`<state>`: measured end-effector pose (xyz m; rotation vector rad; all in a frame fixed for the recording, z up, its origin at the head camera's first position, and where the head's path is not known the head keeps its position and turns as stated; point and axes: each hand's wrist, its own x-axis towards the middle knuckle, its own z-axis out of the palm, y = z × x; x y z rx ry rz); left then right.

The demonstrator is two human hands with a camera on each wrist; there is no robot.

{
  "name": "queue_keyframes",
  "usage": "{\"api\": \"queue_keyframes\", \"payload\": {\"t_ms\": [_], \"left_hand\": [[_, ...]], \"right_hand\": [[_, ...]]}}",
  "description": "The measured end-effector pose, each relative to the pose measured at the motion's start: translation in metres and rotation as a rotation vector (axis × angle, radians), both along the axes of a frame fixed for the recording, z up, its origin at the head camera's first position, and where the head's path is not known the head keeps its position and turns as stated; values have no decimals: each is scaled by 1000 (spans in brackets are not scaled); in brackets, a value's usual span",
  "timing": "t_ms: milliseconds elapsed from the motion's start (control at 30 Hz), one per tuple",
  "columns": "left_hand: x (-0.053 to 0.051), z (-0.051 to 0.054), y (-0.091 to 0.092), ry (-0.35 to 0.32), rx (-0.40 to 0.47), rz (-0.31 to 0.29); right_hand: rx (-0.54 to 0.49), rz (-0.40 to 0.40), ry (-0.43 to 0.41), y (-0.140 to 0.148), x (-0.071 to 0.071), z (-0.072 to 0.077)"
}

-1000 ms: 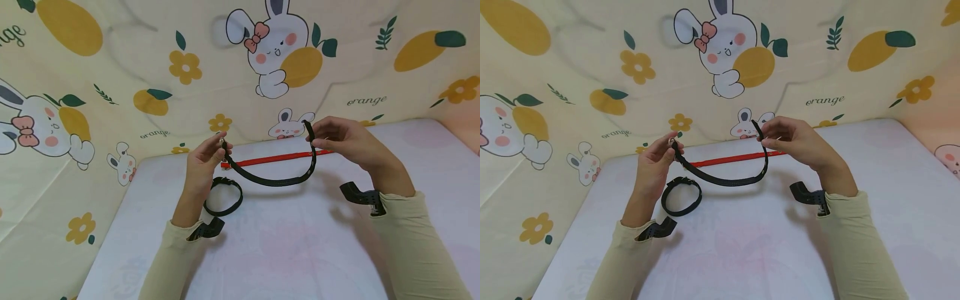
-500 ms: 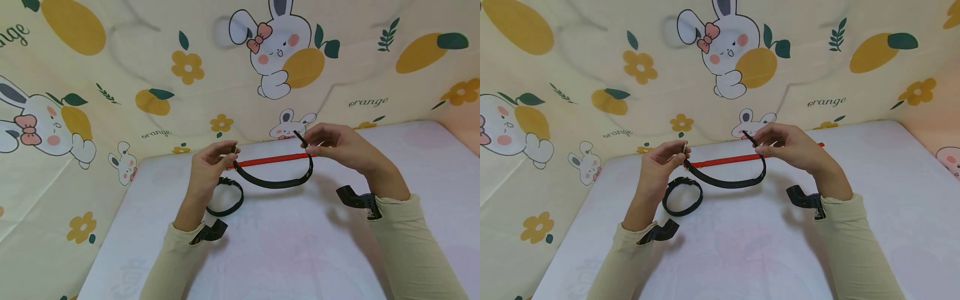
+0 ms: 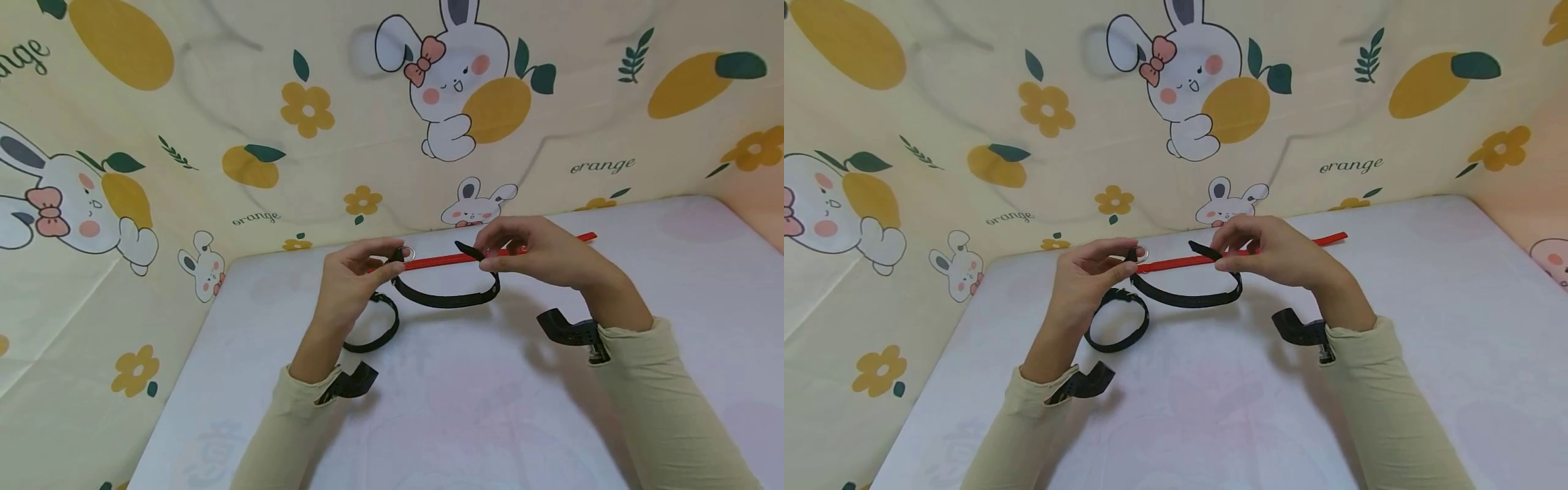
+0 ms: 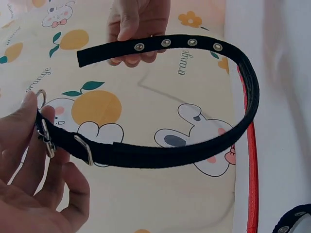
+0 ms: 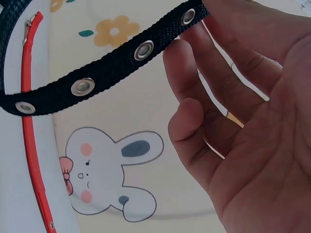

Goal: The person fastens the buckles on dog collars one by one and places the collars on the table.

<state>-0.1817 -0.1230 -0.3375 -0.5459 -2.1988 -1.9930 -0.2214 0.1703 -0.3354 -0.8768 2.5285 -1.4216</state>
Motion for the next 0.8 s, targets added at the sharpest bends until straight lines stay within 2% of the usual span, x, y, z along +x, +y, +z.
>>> {"api": "queue_keyframes", "payload": {"t_ms": [200, 500, 800], "left_hand": [[3, -2, 5, -24, -30, -20], [6, -5, 14, 56, -134, -10], [7, -7, 18, 37, -223, 6]], "right_hand": [[17, 32, 33, -8, 2, -1], [52, 73, 83, -15, 5, 0], [66, 83, 105, -20, 6, 1]]}}
